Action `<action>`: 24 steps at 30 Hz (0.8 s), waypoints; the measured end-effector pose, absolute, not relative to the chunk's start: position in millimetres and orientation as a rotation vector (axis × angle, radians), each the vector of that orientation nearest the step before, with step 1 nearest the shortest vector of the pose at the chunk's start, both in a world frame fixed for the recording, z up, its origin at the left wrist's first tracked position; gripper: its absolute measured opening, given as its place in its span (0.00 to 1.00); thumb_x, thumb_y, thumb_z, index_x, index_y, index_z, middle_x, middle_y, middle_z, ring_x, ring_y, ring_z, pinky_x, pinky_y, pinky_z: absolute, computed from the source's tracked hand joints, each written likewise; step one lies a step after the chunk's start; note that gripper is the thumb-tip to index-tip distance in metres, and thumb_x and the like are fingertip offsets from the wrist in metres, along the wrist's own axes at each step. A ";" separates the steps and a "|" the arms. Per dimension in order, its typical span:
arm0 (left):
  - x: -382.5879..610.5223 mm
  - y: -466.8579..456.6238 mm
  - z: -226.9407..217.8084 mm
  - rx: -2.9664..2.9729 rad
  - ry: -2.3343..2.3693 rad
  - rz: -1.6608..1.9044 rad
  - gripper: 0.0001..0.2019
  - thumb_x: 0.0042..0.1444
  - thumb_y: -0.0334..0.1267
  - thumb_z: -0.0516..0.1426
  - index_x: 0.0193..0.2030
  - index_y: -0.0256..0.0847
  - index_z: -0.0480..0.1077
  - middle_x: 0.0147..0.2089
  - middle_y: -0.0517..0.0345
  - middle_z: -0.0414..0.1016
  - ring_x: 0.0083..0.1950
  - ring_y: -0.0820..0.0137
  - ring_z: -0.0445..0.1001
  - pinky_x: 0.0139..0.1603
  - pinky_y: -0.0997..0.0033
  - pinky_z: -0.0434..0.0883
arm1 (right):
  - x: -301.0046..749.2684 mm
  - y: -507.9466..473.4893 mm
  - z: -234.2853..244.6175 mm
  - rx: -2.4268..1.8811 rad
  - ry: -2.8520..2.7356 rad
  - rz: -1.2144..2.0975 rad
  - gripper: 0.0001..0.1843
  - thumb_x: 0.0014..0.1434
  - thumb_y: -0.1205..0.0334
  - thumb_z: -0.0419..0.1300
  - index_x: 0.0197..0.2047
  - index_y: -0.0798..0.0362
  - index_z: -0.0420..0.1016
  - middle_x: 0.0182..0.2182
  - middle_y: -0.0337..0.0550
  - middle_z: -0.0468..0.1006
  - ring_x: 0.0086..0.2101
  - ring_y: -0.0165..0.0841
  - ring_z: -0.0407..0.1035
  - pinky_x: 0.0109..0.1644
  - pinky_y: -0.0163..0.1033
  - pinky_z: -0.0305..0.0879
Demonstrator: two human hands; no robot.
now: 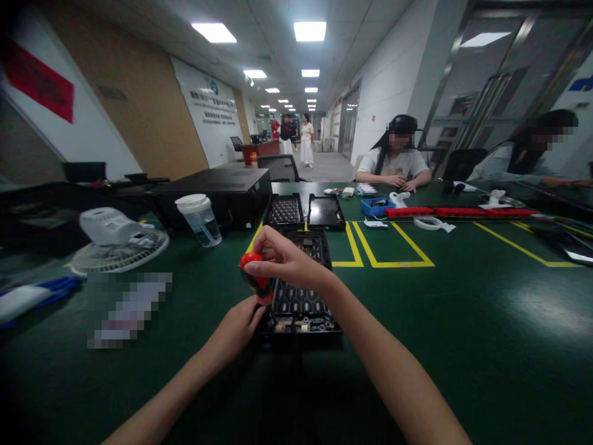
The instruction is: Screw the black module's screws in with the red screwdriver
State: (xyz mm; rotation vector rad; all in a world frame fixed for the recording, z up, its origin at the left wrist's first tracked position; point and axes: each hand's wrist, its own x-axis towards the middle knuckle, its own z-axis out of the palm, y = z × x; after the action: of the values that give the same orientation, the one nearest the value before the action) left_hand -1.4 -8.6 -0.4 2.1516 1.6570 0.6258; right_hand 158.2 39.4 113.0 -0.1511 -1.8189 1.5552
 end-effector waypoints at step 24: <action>-0.8 -9.7 2.4 2.132 1.663 0.621 0.16 0.57 0.38 0.42 0.49 0.39 0.61 0.49 0.49 0.68 0.47 0.64 0.68 0.48 0.62 0.64 | 159.3 33.0 120.2 -0.203 -2.032 1.400 0.12 0.49 0.64 0.61 0.36 0.59 0.64 0.28 0.38 0.68 0.29 0.24 0.65 0.33 0.31 0.61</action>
State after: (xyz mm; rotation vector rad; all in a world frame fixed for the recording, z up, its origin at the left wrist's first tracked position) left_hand -0.8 -9.7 2.4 2.1316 1.6634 0.6206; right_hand 159.3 33.0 120.2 -0.2031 -2.0322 1.4002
